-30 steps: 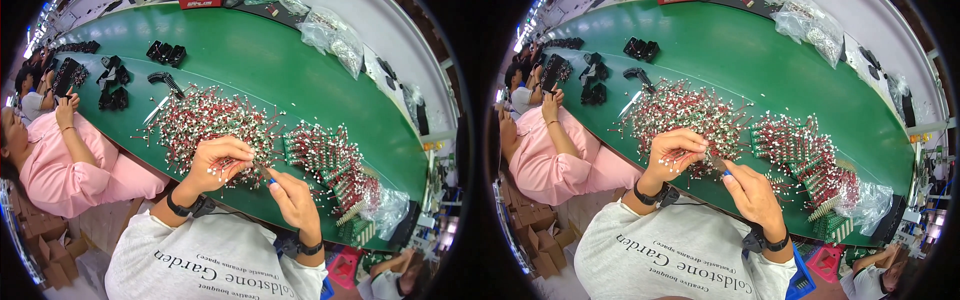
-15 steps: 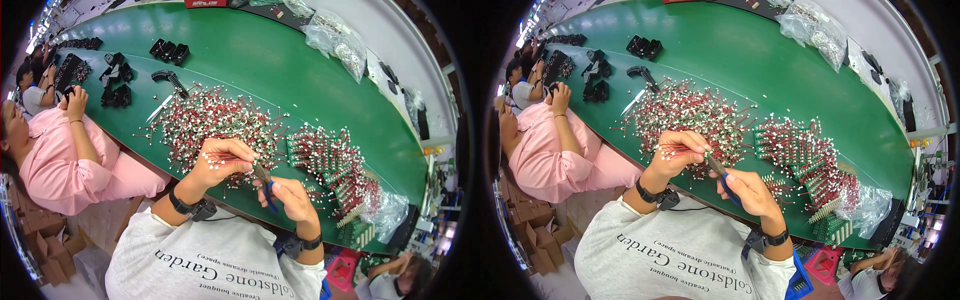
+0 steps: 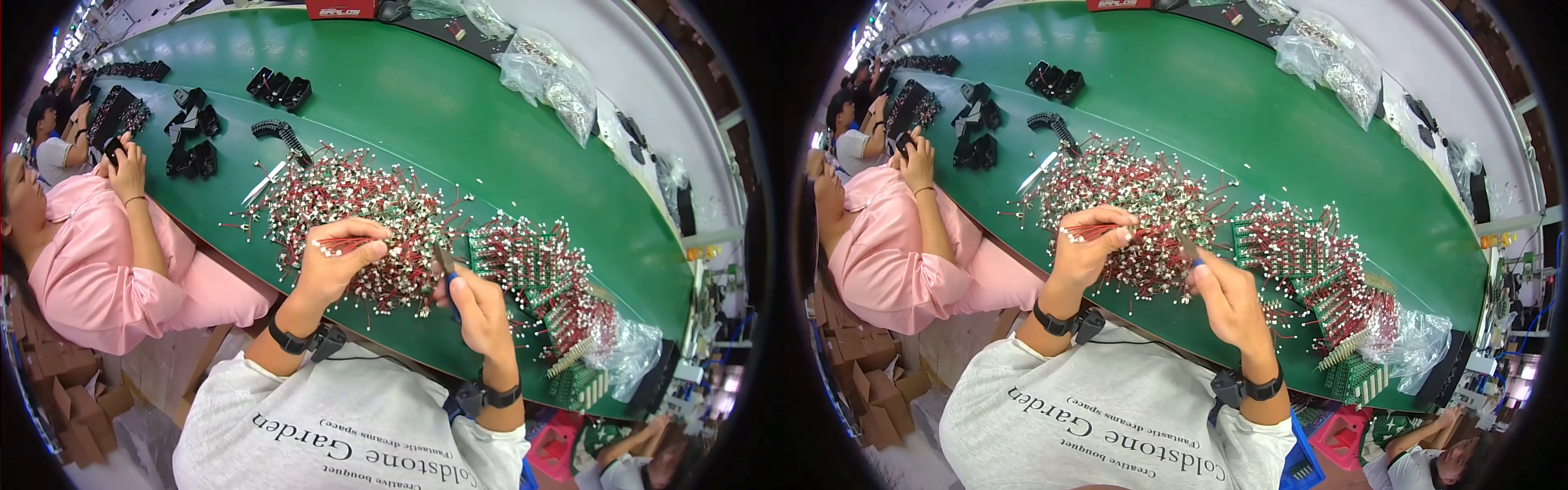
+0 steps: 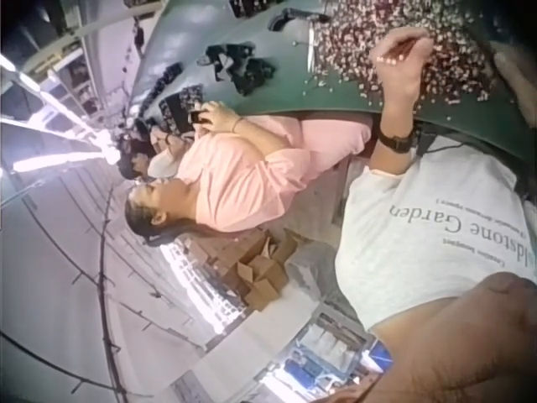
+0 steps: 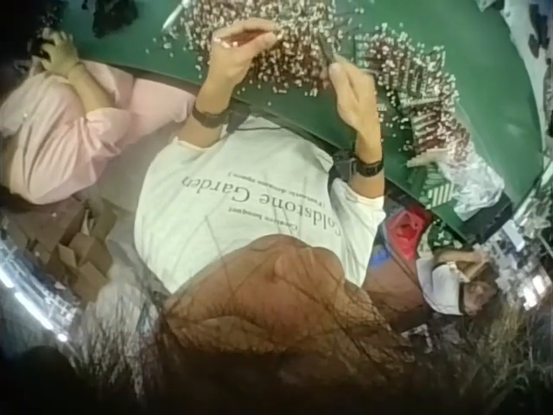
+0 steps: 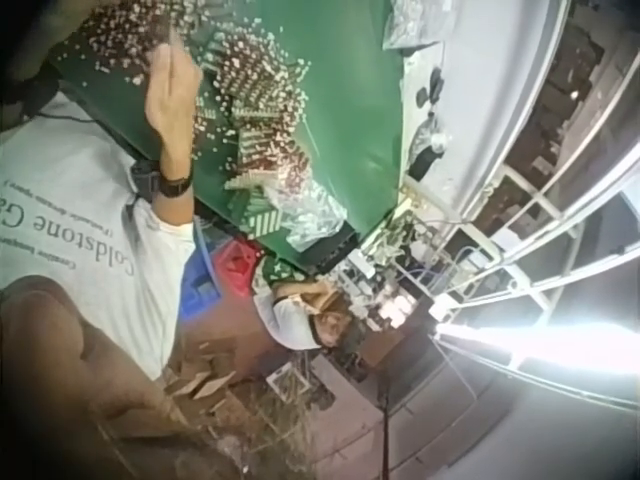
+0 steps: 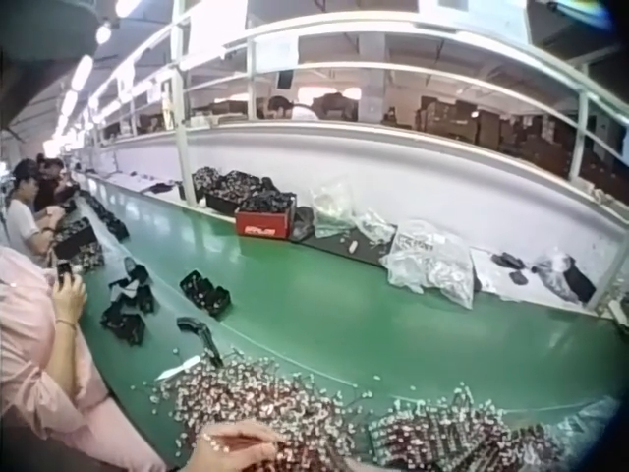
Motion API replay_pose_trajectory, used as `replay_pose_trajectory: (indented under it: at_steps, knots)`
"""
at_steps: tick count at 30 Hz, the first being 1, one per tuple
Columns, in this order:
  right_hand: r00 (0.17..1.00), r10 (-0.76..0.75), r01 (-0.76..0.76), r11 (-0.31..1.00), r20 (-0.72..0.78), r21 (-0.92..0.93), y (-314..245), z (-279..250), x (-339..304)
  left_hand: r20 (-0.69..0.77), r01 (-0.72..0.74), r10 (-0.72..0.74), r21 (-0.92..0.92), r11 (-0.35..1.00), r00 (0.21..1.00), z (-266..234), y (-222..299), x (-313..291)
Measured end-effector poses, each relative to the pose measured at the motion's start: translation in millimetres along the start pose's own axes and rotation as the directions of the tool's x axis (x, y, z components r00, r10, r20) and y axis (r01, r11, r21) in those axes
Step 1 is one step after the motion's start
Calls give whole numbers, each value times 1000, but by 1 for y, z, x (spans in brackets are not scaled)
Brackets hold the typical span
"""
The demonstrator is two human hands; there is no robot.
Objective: The person picks up a wire from a pile, trims its end with pliers, and sets it down. They then pick up a circuit board, trim the ends of the wires attached to it one by one with pliers, and place the board onto a stack.
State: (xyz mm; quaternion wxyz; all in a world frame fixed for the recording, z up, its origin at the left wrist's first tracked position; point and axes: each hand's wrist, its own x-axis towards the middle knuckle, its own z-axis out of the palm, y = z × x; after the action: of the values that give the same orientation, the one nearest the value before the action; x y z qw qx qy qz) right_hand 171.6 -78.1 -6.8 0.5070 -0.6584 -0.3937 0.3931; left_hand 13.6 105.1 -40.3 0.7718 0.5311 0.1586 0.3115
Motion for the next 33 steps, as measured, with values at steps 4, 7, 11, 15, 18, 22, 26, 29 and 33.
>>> replay_pose_trajectory:
  at_steps: [4, 7, 11, 15, 18, 22, 26, 29, 33]
  knots:
    - [954, -265, 61, 622, -136, -781, -4, -2, 2, -31, -123, 138, 293, 948, 990, -6, 6, -2]
    - [948, -244, 36, 717, -202, -697, -4, -3, -5, 2, -141, 152, 384, 913, 988, 6, 14, -4]
    - [981, -181, 149, 937, -75, -315, -10, -2, -18, 69, -178, 165, 265, 948, 984, 26, 9, -3]
    - [989, -148, 139, 952, -13, -272, -19, 1, -25, 162, -254, 210, 340, 905, 964, 37, 8, 1]
    - [995, -98, 93, 958, -7, -270, -19, -5, -27, 246, -340, 257, 404, 849, 935, 39, 7, 4]
    - [998, -55, 64, 963, 44, -261, -10, -9, -28, 259, -326, 238, 387, 862, 936, 38, 2, 2]
    - [988, 45, -36, 997, 145, -61, 2, -10, -27, 199, -126, 92, 163, 979, 976, 38, 3, 3]
    - [964, 82, -145, 960, 254, 239, 12, -6, -23, 221, 2, 10, -53, 999, 975, 33, -6, 3]
    - [991, 73, -98, 965, 109, 244, 10, -3, -17, 103, 112, -82, -330, 937, 991, 24, -8, 1]
